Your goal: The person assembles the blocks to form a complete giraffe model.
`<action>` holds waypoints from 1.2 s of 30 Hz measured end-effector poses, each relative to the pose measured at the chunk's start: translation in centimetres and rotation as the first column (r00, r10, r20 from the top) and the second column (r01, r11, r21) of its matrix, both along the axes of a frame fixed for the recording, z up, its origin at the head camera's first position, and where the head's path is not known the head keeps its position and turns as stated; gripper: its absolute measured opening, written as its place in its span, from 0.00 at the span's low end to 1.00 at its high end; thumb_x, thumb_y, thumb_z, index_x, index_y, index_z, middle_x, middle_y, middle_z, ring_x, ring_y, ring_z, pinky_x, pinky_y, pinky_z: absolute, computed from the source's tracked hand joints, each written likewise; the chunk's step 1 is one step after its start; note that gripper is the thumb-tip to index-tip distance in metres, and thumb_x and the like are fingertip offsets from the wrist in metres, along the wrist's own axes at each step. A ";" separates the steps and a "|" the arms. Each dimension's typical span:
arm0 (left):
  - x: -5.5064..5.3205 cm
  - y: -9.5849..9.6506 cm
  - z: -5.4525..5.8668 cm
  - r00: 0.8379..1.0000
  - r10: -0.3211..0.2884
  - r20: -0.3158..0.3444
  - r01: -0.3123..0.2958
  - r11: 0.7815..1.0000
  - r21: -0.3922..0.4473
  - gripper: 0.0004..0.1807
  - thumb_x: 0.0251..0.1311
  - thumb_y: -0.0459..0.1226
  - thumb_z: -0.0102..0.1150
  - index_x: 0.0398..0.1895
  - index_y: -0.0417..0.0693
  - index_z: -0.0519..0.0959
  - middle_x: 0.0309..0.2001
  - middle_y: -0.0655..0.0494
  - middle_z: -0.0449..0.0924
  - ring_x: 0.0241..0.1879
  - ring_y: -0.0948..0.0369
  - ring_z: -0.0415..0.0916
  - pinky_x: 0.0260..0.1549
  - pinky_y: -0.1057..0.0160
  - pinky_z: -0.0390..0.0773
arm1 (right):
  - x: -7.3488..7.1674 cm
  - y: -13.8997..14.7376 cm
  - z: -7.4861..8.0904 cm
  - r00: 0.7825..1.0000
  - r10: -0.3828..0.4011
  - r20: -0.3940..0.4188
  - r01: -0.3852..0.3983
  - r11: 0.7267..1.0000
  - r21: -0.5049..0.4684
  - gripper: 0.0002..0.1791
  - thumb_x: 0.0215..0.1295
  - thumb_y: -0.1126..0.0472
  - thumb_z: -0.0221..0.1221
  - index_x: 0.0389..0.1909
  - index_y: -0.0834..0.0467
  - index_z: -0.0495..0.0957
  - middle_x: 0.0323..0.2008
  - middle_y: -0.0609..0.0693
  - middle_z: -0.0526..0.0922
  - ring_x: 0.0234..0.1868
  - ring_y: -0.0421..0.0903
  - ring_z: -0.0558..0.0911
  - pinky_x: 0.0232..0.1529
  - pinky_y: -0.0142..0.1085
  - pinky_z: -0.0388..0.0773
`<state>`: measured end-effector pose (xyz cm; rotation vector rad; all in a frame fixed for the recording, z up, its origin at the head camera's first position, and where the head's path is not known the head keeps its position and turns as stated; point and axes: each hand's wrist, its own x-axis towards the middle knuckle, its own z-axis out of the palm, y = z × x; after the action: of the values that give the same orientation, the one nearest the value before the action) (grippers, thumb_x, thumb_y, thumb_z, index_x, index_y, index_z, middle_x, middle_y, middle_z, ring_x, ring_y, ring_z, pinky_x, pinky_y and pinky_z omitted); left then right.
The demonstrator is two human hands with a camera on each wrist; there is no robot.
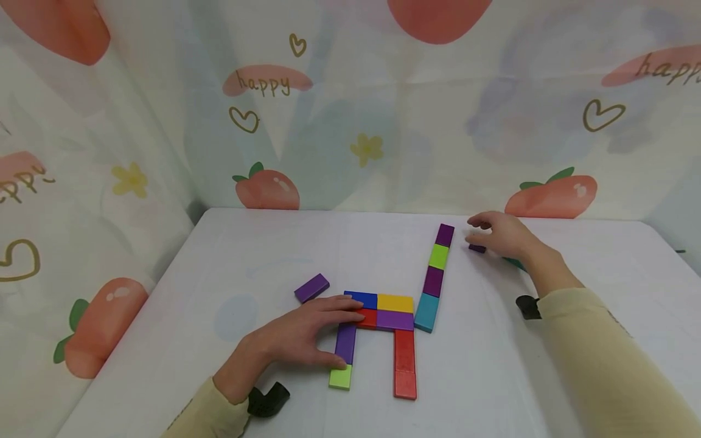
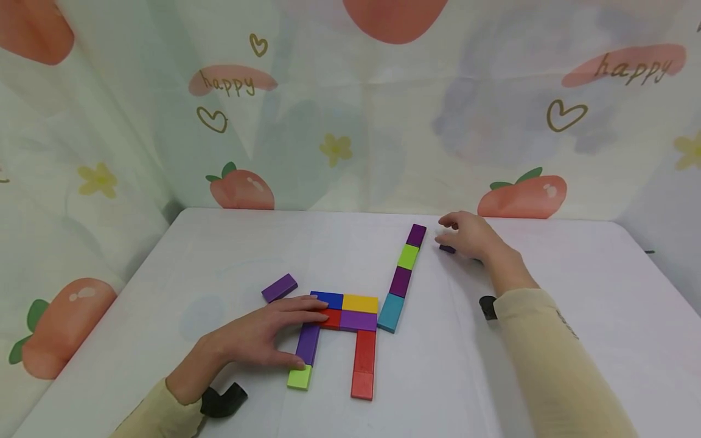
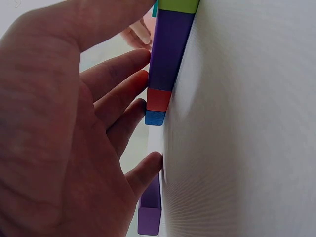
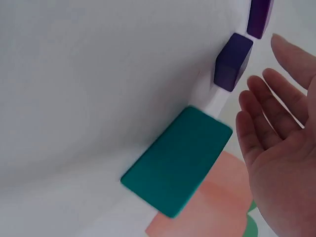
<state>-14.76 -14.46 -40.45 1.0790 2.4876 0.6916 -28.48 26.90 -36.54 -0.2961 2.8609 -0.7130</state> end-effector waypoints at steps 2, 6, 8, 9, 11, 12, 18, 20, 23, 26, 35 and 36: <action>0.0 0.0 0.0 1.000 -0.001 0.000 0.001 1.000 -0.001 0.39 0.58 0.52 0.70 0.73 0.62 0.70 0.76 0.69 0.57 0.77 0.61 0.48 0.71 0.49 0.58 | 0.1 0.5 -0.1 1.000 0.003 0.008 -0.003 1.000 0.011 0.30 0.71 0.54 0.61 0.65 0.70 0.69 0.61 0.71 0.70 0.61 0.68 0.68 0.61 0.63 0.69; 0.0 0.1 0.0 1.000 0.004 -0.004 -0.004 1.000 -0.014 0.39 0.57 0.53 0.70 0.74 0.63 0.69 0.76 0.70 0.56 0.77 0.61 0.47 0.71 0.49 0.58 | 0.4 1.2 -0.3 1.000 -0.002 0.015 0.001 1.000 0.022 0.29 0.69 0.55 0.64 0.63 0.70 0.72 0.57 0.70 0.73 0.57 0.66 0.70 0.59 0.63 0.70; 0.0 0.1 0.0 1.000 0.005 -0.004 -0.005 1.000 -0.017 0.39 0.57 0.53 0.70 0.74 0.63 0.69 0.76 0.70 0.56 0.77 0.61 0.47 0.71 0.49 0.58 | 0.4 1.4 -0.5 1.000 -0.005 0.014 0.005 1.000 0.027 0.28 0.68 0.56 0.65 0.62 0.70 0.73 0.55 0.69 0.75 0.55 0.65 0.71 0.58 0.62 0.71; 0.0 0.1 0.0 1.000 0.005 -0.004 -0.005 1.000 -0.017 0.39 0.58 0.53 0.70 0.74 0.64 0.69 0.76 0.70 0.56 0.77 0.61 0.47 0.71 0.49 0.58 | 0.5 1.5 -0.6 1.000 -0.005 0.011 0.005 1.000 0.028 0.28 0.68 0.56 0.65 0.61 0.70 0.73 0.54 0.68 0.76 0.53 0.64 0.72 0.58 0.62 0.71; 0.0 0.1 0.0 1.000 0.004 -0.005 -0.004 1.000 -0.017 0.39 0.58 0.53 0.70 0.74 0.64 0.69 0.76 0.70 0.56 0.77 0.61 0.47 0.71 0.49 0.58 | 0.5 1.6 -0.7 1.000 -0.009 0.013 0.008 1.000 0.027 0.27 0.67 0.57 0.65 0.60 0.70 0.74 0.52 0.67 0.77 0.51 0.63 0.73 0.57 0.61 0.72; 0.0 0.1 0.0 1.000 0.003 -0.005 -0.003 1.000 -0.016 0.39 0.58 0.53 0.70 0.74 0.64 0.69 0.76 0.70 0.56 0.77 0.61 0.47 0.71 0.49 0.58 | 0.6 1.7 -0.8 1.000 -0.009 0.013 0.008 1.000 0.027 0.27 0.67 0.57 0.65 0.60 0.70 0.74 0.51 0.67 0.77 0.51 0.63 0.73 0.56 0.61 0.72; 0.0 0.1 0.1 1.000 0.004 0.013 -0.004 1.000 -0.008 0.38 0.58 0.52 0.70 0.73 0.63 0.70 0.76 0.70 0.56 0.77 0.62 0.48 0.71 0.49 0.58 | 0.6 1.6 -0.8 1.000 -0.024 0.001 0.024 1.000 0.015 0.26 0.69 0.57 0.64 0.61 0.69 0.73 0.51 0.67 0.76 0.50 0.62 0.72 0.56 0.60 0.73; 0.0 0.1 0.0 1.000 0.003 0.016 -0.003 1.000 -0.003 0.38 0.58 0.52 0.70 0.73 0.63 0.70 0.76 0.70 0.57 0.77 0.62 0.48 0.71 0.49 0.58 | 0.5 1.5 -0.8 0.999 -0.036 0.002 0.036 0.999 0.010 0.27 0.70 0.57 0.63 0.62 0.69 0.72 0.52 0.67 0.75 0.51 0.63 0.72 0.56 0.60 0.72; 0.1 0.1 0.0 1.000 0.000 0.010 0.000 1.000 0.002 0.38 0.58 0.52 0.70 0.73 0.62 0.70 0.76 0.69 0.57 0.77 0.61 0.48 0.71 0.48 0.58 | 0.2 1.2 -0.8 0.999 -0.053 0.002 0.053 0.999 0.001 0.28 0.71 0.56 0.61 0.64 0.68 0.71 0.55 0.68 0.74 0.54 0.65 0.70 0.58 0.62 0.71; 0.1 0.0 0.1 1.000 0.006 0.008 -0.006 1.000 -0.001 0.39 0.58 0.52 0.70 0.73 0.63 0.70 0.76 0.69 0.56 0.77 0.60 0.48 0.71 0.48 0.59 | -0.3 0.8 -0.9 0.998 -0.056 -0.017 0.056 0.998 -0.010 0.27 0.72 0.57 0.59 0.65 0.68 0.70 0.58 0.69 0.73 0.58 0.66 0.70 0.61 0.63 0.68; 0.1 0.0 0.0 1.000 0.008 0.018 -0.008 1.000 -0.001 0.39 0.58 0.54 0.69 0.74 0.64 0.69 0.76 0.71 0.55 0.77 0.61 0.47 0.71 0.48 0.58 | -1.4 0.7 -1.4 0.995 -0.072 -0.066 0.069 0.997 -0.041 0.27 0.74 0.58 0.57 0.67 0.69 0.69 0.61 0.71 0.71 0.62 0.68 0.68 0.63 0.65 0.65; 0.1 0.0 0.0 1.000 0.005 0.017 -0.005 1.000 -0.001 0.39 0.58 0.54 0.69 0.74 0.64 0.69 0.76 0.71 0.55 0.77 0.61 0.46 0.71 0.48 0.58 | -1.4 0.7 -1.4 0.995 -0.077 -0.063 0.074 0.996 -0.046 0.28 0.74 0.58 0.56 0.68 0.69 0.68 0.62 0.71 0.70 0.62 0.68 0.67 0.63 0.65 0.65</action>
<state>-14.70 -14.47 -40.46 1.0622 2.4767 0.6981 -29.89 27.64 -37.91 -0.2220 2.9344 -0.7942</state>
